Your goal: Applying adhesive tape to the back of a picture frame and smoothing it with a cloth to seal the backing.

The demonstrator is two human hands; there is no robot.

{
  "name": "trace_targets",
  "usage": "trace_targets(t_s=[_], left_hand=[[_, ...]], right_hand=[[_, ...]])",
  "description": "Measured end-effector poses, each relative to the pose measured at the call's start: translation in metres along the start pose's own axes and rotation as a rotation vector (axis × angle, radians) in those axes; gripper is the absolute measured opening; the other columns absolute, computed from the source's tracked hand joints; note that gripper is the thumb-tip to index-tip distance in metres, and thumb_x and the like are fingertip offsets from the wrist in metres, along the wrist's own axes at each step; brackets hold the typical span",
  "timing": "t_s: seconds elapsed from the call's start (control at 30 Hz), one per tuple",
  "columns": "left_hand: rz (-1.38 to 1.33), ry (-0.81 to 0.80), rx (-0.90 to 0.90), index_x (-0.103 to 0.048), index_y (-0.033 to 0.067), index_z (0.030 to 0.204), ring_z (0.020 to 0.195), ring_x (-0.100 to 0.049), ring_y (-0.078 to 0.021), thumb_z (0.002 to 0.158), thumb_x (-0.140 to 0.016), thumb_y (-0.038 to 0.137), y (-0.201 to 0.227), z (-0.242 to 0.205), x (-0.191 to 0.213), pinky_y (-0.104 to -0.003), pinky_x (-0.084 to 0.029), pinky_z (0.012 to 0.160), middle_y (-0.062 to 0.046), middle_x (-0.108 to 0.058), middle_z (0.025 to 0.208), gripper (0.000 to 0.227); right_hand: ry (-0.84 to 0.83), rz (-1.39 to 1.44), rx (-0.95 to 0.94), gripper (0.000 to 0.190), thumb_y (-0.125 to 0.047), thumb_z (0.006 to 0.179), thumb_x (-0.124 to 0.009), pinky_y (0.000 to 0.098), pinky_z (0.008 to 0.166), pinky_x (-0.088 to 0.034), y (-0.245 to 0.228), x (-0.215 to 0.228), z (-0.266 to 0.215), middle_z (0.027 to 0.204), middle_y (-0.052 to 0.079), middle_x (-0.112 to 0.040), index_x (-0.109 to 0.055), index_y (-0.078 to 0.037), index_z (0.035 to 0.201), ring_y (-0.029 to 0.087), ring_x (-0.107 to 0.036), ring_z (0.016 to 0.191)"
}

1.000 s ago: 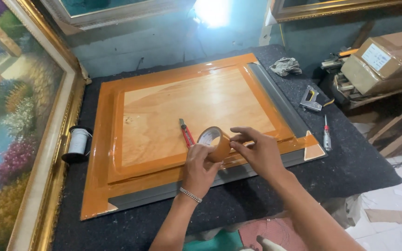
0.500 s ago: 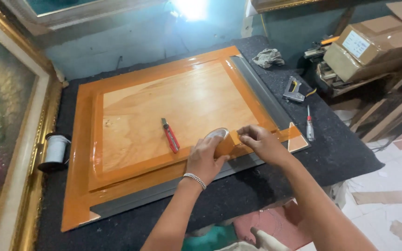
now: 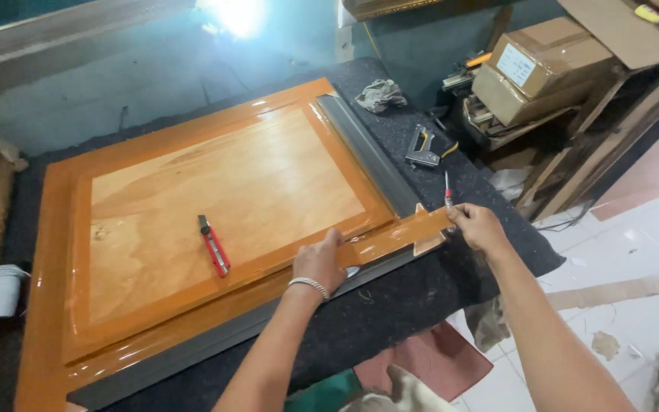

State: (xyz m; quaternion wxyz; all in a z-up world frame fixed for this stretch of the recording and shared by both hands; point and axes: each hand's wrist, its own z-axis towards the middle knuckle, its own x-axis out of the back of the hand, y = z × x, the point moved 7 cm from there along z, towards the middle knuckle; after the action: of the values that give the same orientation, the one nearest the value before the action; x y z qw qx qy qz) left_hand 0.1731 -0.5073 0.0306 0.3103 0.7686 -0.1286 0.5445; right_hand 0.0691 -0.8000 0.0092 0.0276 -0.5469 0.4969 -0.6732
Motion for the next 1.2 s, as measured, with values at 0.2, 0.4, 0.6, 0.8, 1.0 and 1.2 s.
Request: trace_targets(t_s=[0.2,0.4,0.6,0.8,1.0,1.2], left_hand=[[-0.297,0.017,0.017,-0.039,0.0246,0.101,0.102,-0.055,-0.0364,0.067,-0.062,0.047,0.012,-0.022,0.029,-0.043,-0.043,0.088,-0.012,-0.06,0.106,0.047],[-0.142,0.122,-0.016,-0.048,0.0235,0.093,0.094,-0.059,-0.0318,0.065,-0.063,0.045,0.015,-0.009,0.018,-0.04,-0.049,0.082,-0.006,-0.059,0.098,0.039],[-0.064,0.136,0.051,-0.054,0.0226,0.092,0.091,-0.06,-0.0315,0.063,-0.066,0.043,0.014,-0.002,0.015,-0.039,-0.051,0.078,-0.006,-0.057,0.093,0.038],[-0.027,0.083,0.078,-0.055,0.0241,0.094,0.092,-0.06,-0.0291,0.063,-0.063,0.046,0.02,-0.002,0.018,-0.038,-0.05,0.078,-0.003,-0.057,0.093,0.039],[-0.032,0.084,0.082,-0.056,0.0235,0.094,0.091,-0.06,-0.0295,0.062,-0.064,0.047,0.02,0.0,0.016,-0.038,-0.051,0.077,-0.004,-0.057,0.093,0.041],[-0.016,0.063,0.094,-0.056,0.0245,0.095,0.094,-0.059,-0.0287,0.063,-0.064,0.045,0.021,-0.001,0.018,-0.039,-0.05,0.078,-0.003,-0.057,0.095,0.04]], right_hand=[[-0.012,-0.16,-0.06,0.037,-0.039,0.082,-0.054,0.0422,0.079,-0.045,-0.008,-0.017,-0.01,0.093,0.014,-0.067,-0.067,-0.007,0.095,0.034,-0.059,0.096],[0.043,-0.153,-0.092,0.033,-0.039,0.085,-0.049,0.0446,0.078,-0.048,-0.009,-0.029,-0.008,0.094,0.012,-0.066,-0.064,-0.012,0.095,0.033,-0.059,0.095],[-0.018,-0.202,-0.156,0.036,-0.044,0.084,-0.048,0.0457,0.076,-0.049,-0.007,-0.031,-0.004,0.096,0.008,-0.066,-0.065,-0.017,0.098,0.031,-0.06,0.096],[-0.05,-0.206,-0.139,0.035,-0.038,0.085,-0.046,0.0466,0.078,-0.048,-0.025,-0.023,-0.012,0.099,0.014,-0.065,-0.065,-0.012,0.098,0.034,-0.058,0.099],[-0.07,-0.215,-0.144,0.038,-0.041,0.085,-0.045,0.0464,0.079,-0.048,-0.014,-0.026,-0.006,0.101,0.013,-0.065,-0.065,-0.012,0.1,0.034,-0.058,0.101],[-0.019,-0.25,-0.183,0.035,-0.043,0.084,-0.047,0.0464,0.071,-0.05,-0.001,-0.034,-0.002,0.1,0.007,-0.065,-0.064,-0.017,0.101,0.03,-0.06,0.098]])
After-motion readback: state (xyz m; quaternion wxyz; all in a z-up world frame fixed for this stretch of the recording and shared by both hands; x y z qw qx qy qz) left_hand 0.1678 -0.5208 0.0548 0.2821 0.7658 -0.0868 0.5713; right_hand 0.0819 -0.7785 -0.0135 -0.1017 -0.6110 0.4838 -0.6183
